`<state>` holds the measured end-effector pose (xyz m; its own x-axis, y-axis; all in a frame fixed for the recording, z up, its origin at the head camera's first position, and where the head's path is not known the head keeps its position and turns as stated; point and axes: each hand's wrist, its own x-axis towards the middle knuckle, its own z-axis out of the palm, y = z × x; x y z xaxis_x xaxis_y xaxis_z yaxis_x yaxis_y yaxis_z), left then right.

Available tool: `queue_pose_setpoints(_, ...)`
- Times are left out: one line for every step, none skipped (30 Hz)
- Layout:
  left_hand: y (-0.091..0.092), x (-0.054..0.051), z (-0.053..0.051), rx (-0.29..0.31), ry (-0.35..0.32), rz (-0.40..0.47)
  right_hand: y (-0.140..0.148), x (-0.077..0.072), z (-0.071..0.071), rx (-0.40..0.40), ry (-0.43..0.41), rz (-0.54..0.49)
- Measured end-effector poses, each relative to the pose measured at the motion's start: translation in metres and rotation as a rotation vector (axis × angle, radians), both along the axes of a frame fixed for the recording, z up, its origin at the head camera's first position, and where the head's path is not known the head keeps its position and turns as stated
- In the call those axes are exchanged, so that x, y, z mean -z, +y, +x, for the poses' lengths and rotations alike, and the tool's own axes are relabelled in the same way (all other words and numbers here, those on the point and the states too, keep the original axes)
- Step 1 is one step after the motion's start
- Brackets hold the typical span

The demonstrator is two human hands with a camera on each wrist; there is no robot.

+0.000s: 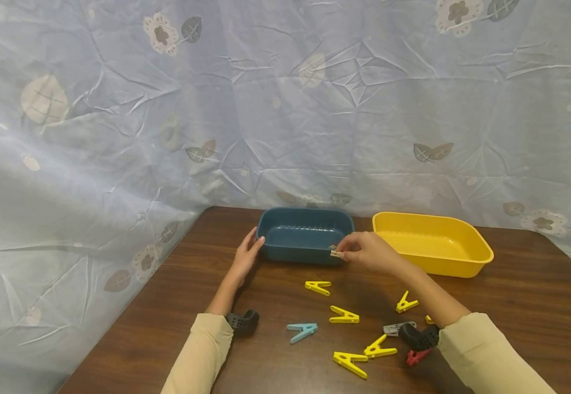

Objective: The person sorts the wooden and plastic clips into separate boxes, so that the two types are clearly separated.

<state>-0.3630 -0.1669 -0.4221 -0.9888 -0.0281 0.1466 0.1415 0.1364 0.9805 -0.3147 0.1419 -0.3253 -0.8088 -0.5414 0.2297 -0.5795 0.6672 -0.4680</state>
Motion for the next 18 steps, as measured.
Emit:
queue_pose_setpoints(0.000, 0.000, 0.000, 0.002, 0.001, 0.000, 0.000, -0.001, -0.001, 0.002, -0.001, 0.002)
queue_pose_setpoints(0.000, 0.000, 0.000, 0.007, 0.003, 0.003, -0.001, -0.001, -0.002, 0.005, -0.002, 0.004)
queue_pose_setpoints(0.000, -0.004, 0.003, 0.014, 0.000, 0.005, -0.001, -0.002, -0.003, 0.006, -0.002, 0.005)
queue_pose_setpoints(0.001, -0.009, 0.007, 0.019, -0.002, 0.006, -0.002, -0.003, -0.003, 0.007, -0.001, 0.006)
queue_pose_setpoints(0.001, -0.012, 0.011, 0.026, -0.004, 0.004, -0.002, -0.004, -0.004, 0.009, 0.001, 0.008)
queue_pose_setpoints(0.002, -0.016, 0.014, 0.033, -0.004, 0.002, -0.003, -0.004, -0.005, 0.009, 0.005, 0.008)
queue_pose_setpoints(0.002, -0.019, 0.017, 0.038, -0.004, 0.000, -0.003, -0.005, -0.007, 0.009, 0.011, 0.008)
queue_pose_setpoints(0.002, -0.020, 0.017, 0.044, -0.005, 0.003, -0.003, -0.005, -0.008, 0.012, 0.015, 0.009)
queue_pose_setpoints(0.002, -0.021, 0.018, 0.046, -0.009, 0.007, -0.003, -0.006, -0.009, 0.014, 0.019, 0.010)
queue_pose_setpoints(0.001, -0.018, 0.015, 0.045, -0.005, 0.009, -0.003, -0.006, -0.011, 0.018, 0.024, 0.013)
queue_pose_setpoints(0.000, -0.013, 0.010, 0.041, -0.007, 0.014, -0.003, -0.006, -0.012, 0.023, 0.026, 0.014)
queue_pose_setpoints(0.000, -0.010, 0.007, 0.037, -0.004, 0.014, -0.003, -0.006, -0.013, 0.029, 0.028, 0.015)
queue_pose_setpoints(-0.001, -0.006, 0.004, 0.033, -0.004, 0.016, -0.003, -0.006, -0.015, 0.036, 0.027, 0.015)
queue_pose_setpoints(-0.001, -0.002, 0.001, 0.028, -0.003, 0.017, -0.003, -0.006, -0.016, 0.043, 0.026, 0.017)
queue_pose_setpoints(-0.001, -0.001, 0.000, 0.024, -0.001, 0.014, -0.003, -0.006, -0.017, 0.051, 0.025, 0.018)
queue_pose_setpoints(-0.001, 0.000, 0.000, 0.018, 0.003, 0.007, -0.003, -0.006, -0.018, 0.059, 0.023, 0.019)
queue_pose_setpoints(-0.001, 0.001, 0.000, 0.012, 0.003, 0.003, -0.004, -0.006, -0.019, 0.067, 0.022, 0.018)
queue_pose_setpoints(0.000, 0.001, 0.000, 0.008, 0.006, 0.000, -0.004, -0.006, -0.020, 0.076, 0.022, 0.017)
